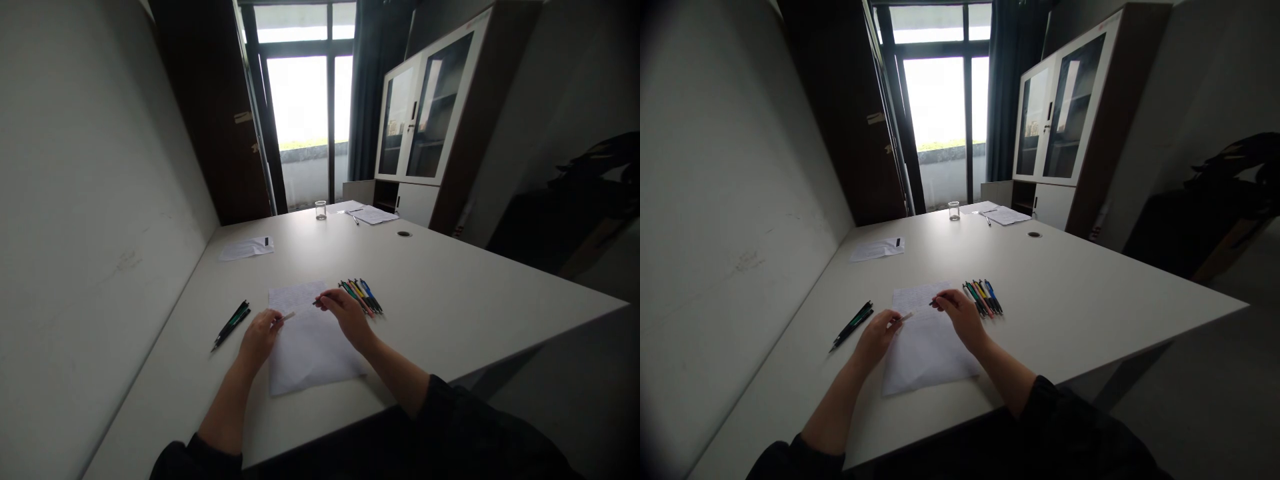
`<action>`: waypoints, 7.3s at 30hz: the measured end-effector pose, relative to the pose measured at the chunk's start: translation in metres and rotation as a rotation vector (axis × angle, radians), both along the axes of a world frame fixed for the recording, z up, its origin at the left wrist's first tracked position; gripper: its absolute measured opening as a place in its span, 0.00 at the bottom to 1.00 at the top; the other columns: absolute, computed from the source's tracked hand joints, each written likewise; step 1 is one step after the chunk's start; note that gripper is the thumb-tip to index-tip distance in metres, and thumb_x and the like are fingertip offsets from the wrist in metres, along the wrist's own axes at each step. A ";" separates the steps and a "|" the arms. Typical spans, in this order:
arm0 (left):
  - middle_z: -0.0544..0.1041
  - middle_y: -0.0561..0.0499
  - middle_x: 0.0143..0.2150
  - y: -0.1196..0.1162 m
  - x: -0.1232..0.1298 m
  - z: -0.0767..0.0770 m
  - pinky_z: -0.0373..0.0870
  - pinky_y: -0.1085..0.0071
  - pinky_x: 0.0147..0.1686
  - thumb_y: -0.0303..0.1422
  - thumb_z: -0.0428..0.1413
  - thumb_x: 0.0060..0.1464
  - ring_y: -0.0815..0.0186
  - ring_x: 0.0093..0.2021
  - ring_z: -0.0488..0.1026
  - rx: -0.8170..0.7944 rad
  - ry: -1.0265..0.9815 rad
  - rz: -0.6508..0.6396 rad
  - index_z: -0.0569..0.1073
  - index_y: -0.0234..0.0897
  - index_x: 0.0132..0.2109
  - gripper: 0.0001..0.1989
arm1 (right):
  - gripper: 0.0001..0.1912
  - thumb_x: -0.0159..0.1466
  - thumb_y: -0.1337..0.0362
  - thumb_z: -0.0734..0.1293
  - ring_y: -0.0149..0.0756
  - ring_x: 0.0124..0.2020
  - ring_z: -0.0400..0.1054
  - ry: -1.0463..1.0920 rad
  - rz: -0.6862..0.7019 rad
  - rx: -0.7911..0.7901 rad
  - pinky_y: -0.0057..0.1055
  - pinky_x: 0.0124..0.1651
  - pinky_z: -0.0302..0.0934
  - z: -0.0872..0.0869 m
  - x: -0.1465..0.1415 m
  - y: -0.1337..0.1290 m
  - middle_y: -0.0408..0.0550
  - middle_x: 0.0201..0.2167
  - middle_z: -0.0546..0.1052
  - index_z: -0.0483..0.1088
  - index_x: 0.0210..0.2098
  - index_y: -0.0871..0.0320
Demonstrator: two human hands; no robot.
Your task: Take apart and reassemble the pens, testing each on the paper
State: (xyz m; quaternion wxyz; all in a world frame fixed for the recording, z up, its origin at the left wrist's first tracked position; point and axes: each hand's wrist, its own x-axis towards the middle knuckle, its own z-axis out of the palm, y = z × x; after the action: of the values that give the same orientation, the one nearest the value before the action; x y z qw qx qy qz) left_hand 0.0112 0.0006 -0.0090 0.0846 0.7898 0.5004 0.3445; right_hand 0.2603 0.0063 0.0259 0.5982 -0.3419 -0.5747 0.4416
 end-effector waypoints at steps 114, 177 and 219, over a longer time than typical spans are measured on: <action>0.65 0.49 0.42 0.003 -0.009 0.010 0.73 0.69 0.38 0.25 0.43 0.63 0.69 0.37 0.75 0.080 -0.287 0.036 0.68 0.45 0.58 0.21 | 0.13 0.66 0.65 0.65 0.38 0.43 0.69 -1.270 0.132 0.563 0.32 0.45 0.64 0.000 -0.030 0.000 0.49 0.44 0.73 0.73 0.49 0.51; 0.68 0.47 0.43 0.010 -0.016 -0.013 0.73 0.70 0.33 0.23 0.44 0.60 0.68 0.34 0.73 -0.042 -0.255 0.028 0.71 0.44 0.53 0.19 | 0.11 0.68 0.69 0.59 0.36 0.40 0.69 -1.096 -0.010 0.358 0.32 0.47 0.63 -0.023 0.042 0.040 0.51 0.43 0.73 0.71 0.45 0.54; 0.68 0.48 0.44 -0.006 0.012 0.009 0.69 0.68 0.44 0.21 0.47 0.59 0.65 0.42 0.69 0.009 -0.050 -0.162 0.71 0.42 0.53 0.19 | 0.07 0.66 0.64 0.66 0.37 0.41 0.71 -0.800 0.062 0.543 0.34 0.45 0.65 -0.006 -0.001 0.021 0.50 0.39 0.78 0.73 0.44 0.56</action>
State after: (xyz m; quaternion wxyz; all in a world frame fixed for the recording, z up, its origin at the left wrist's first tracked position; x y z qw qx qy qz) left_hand 0.0229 -0.0057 0.0000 0.1211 0.8193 0.4309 0.3584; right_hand 0.2593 0.0275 0.0200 0.3844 -0.2992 -0.8640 0.1273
